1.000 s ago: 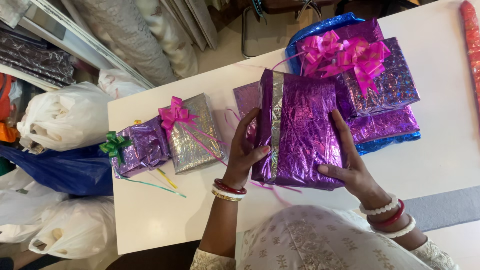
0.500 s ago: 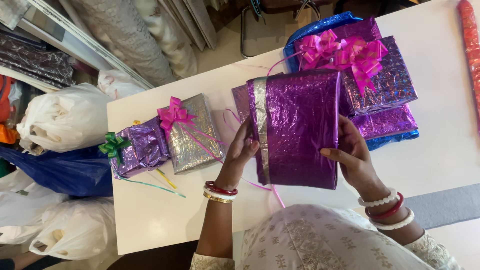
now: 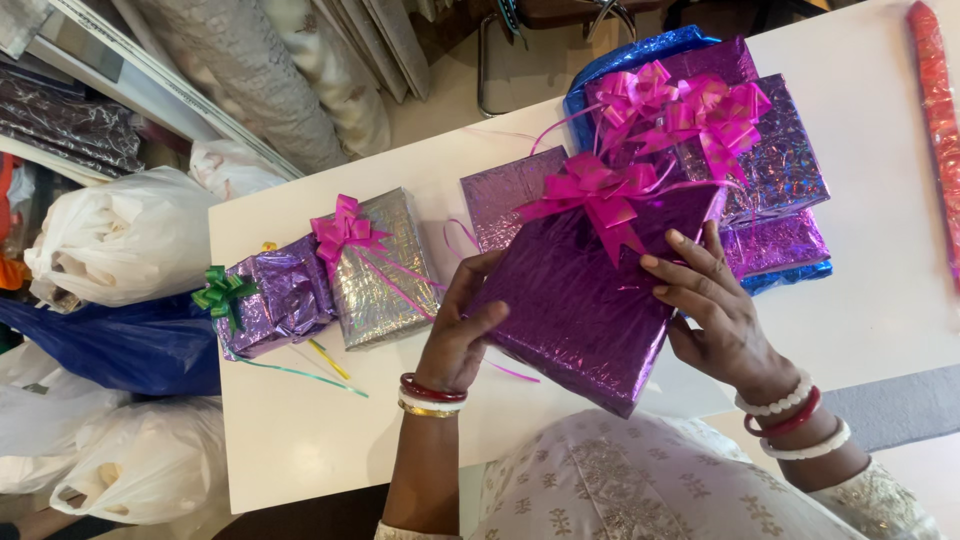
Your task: The person wraps a rectangular item in blue metallic wrapping paper, folds the edges, and secures them with tape. They then stack the finished blue-wrapped gift with several other purple and silver wrapped gifts on the table.
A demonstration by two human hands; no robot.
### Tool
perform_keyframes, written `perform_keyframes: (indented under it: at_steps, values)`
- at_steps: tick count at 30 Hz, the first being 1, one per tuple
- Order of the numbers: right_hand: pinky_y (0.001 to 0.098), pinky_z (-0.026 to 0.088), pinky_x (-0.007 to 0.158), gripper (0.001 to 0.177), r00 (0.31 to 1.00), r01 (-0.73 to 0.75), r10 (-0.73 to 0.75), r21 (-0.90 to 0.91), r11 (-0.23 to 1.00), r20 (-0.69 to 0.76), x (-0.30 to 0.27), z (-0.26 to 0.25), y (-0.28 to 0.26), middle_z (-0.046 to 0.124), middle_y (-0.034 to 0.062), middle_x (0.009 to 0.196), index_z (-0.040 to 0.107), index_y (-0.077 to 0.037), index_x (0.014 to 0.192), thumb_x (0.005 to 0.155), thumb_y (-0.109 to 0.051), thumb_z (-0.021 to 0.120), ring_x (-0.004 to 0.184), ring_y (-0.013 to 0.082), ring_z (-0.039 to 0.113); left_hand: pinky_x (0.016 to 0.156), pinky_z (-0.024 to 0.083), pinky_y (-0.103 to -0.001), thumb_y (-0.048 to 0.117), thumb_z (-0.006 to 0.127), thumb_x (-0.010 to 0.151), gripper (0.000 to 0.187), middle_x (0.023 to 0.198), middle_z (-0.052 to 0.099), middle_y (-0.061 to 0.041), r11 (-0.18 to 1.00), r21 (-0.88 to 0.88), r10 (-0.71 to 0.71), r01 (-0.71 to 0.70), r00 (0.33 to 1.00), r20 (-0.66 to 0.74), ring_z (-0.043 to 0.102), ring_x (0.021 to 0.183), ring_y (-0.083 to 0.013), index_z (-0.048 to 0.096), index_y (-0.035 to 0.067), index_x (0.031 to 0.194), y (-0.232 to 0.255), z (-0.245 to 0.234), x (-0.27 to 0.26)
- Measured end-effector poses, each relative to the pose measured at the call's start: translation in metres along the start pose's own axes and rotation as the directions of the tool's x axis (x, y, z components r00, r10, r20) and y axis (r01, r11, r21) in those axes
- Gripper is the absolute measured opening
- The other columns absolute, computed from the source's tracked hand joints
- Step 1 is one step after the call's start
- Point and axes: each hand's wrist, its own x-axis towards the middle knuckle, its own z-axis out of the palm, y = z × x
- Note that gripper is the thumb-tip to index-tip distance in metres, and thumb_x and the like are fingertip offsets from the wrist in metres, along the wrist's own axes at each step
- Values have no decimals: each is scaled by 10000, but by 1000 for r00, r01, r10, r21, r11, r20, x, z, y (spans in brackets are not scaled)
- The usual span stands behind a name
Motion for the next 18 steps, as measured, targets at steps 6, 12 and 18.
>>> perform_keyframes:
  at_steps: [6, 12, 18]
  values:
    - [475, 429, 1169, 648, 851, -475, 515, 267, 838, -103, -22, 39, -7, 400, 187, 1612, 482, -105, 1475, 863, 107, 512, 1544, 336, 370, 980, 515, -309, -46, 713, 843, 761, 1470, 511, -104, 995, -8, 100, -102, 982, -161, 574, 1246, -186, 403, 16, 1536, -20, 12, -9]
    - [313, 459, 1088, 670, 480, -616, 818, 785, 59, 315, -37, 89, 16, 537, 125, 1494, 336, -85, 1648, 1012, -115, 545, 1282, 177, 540, 954, 540, -326, -65, 724, 852, 921, 1388, 564, -161, 983, 87, 181, -162, 939, -292, 633, 1123, -187, 275, 69, 1645, -60, 6, 2]
    - [320, 478, 1042, 766, 478, -705, 790, 704, 85, 384, -25, 121, 51, 563, 102, 1443, 266, -106, 1618, 950, -140, 638, 1229, 165, 566, 1000, 557, -350, 5, 743, 897, 863, 1443, 545, -153, 943, 242, 292, -227, 914, -281, 619, 1181, -220, 295, 72, 1632, -89, -21, 26]
